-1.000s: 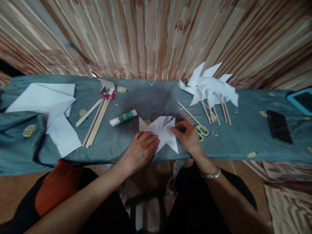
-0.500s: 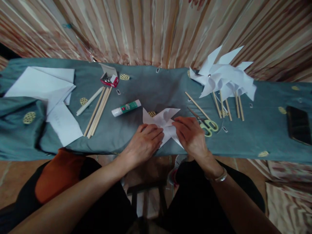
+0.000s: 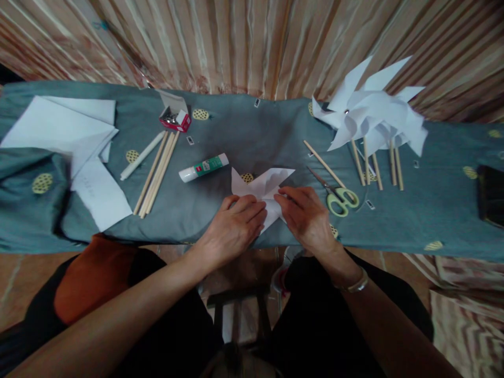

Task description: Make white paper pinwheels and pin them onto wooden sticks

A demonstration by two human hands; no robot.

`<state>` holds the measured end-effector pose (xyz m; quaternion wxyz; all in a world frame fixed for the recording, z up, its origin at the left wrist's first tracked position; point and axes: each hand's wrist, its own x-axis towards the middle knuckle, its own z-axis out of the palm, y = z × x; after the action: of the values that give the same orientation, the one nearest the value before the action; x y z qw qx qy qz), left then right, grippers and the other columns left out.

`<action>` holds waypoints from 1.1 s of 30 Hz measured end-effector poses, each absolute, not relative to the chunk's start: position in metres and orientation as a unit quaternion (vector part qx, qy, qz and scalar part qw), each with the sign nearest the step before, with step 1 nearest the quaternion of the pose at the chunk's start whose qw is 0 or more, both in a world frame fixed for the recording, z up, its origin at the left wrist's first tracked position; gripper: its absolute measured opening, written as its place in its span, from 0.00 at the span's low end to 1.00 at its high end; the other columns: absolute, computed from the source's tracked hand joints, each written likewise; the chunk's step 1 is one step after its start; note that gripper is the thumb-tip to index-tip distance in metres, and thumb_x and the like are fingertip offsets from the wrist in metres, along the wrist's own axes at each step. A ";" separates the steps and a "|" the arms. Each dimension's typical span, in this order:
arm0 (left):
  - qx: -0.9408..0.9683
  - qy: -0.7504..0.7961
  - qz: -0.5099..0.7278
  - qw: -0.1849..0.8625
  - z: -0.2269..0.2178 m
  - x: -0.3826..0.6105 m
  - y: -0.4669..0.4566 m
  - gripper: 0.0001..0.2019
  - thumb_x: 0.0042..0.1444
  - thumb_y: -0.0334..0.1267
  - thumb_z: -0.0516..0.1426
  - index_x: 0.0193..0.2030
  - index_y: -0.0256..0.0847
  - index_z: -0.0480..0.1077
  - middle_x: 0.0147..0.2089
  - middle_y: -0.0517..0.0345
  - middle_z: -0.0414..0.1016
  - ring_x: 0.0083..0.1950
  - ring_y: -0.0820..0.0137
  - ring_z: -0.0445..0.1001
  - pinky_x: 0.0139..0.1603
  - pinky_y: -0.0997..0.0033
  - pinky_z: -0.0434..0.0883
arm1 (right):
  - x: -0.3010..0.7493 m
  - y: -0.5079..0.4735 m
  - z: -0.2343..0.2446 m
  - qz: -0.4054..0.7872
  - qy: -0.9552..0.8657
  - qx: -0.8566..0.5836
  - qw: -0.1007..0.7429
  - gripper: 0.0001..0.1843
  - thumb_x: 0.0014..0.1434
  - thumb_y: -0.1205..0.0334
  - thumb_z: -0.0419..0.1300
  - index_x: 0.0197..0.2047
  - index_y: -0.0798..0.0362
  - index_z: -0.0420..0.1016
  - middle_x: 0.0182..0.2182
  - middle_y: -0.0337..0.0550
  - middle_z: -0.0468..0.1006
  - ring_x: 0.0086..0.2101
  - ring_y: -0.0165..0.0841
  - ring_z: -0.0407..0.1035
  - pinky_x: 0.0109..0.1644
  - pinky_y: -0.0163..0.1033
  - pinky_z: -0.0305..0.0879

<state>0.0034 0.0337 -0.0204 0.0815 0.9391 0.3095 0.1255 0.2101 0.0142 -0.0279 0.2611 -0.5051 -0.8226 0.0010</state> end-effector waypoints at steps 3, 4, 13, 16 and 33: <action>0.939 0.311 0.117 0.088 -0.021 0.003 0.034 0.13 0.66 0.36 0.48 0.53 0.42 0.70 0.57 0.56 0.73 0.58 0.61 0.66 0.55 0.58 0.61 | 0.209 0.014 -0.028 0.007 -0.827 -0.500 0.256 0.14 0.65 0.67 0.52 0.48 0.53 0.76 0.46 0.50 0.78 0.44 0.40 0.67 0.49 0.48 0.70; 0.939 0.310 0.119 0.086 -0.021 0.003 0.034 0.13 0.66 0.36 0.48 0.53 0.42 0.70 0.57 0.56 0.73 0.58 0.61 0.66 0.55 0.58 0.60 | 0.209 0.013 -0.028 0.008 -0.828 -0.500 0.252 0.14 0.65 0.67 0.51 0.48 0.53 0.76 0.46 0.50 0.78 0.44 0.40 0.67 0.49 0.48 0.70; 0.941 0.300 0.148 0.054 -0.022 0.003 0.033 0.12 0.67 0.36 0.48 0.50 0.40 0.69 0.56 0.57 0.73 0.57 0.64 0.65 0.54 0.59 0.61 | 0.210 0.014 -0.029 -0.002 -0.828 -0.506 0.243 0.14 0.65 0.68 0.52 0.47 0.52 0.77 0.47 0.50 0.77 0.44 0.41 0.67 0.49 0.48 0.70; 0.941 0.298 0.157 0.046 -0.023 0.003 0.033 0.12 0.67 0.36 0.48 0.51 0.39 0.69 0.55 0.57 0.73 0.57 0.63 0.65 0.54 0.59 0.60 | 0.210 0.014 -0.030 0.001 -0.827 -0.507 0.244 0.14 0.65 0.68 0.52 0.47 0.52 0.77 0.47 0.50 0.78 0.44 0.41 0.68 0.49 0.49 0.70; 0.935 0.317 0.148 0.055 -0.025 0.005 0.033 0.13 0.66 0.39 0.49 0.51 0.41 0.70 0.58 0.54 0.71 0.59 0.59 0.63 0.55 0.54 0.61 | 0.210 0.014 -0.031 0.010 -0.825 -0.513 0.239 0.14 0.66 0.66 0.51 0.47 0.51 0.77 0.47 0.50 0.77 0.45 0.41 0.67 0.49 0.49 0.70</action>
<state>0.0046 0.0333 -0.0251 0.0545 0.9354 0.3166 0.1478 0.2096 0.0139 -0.0307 0.2387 -0.5127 -0.8247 0.0101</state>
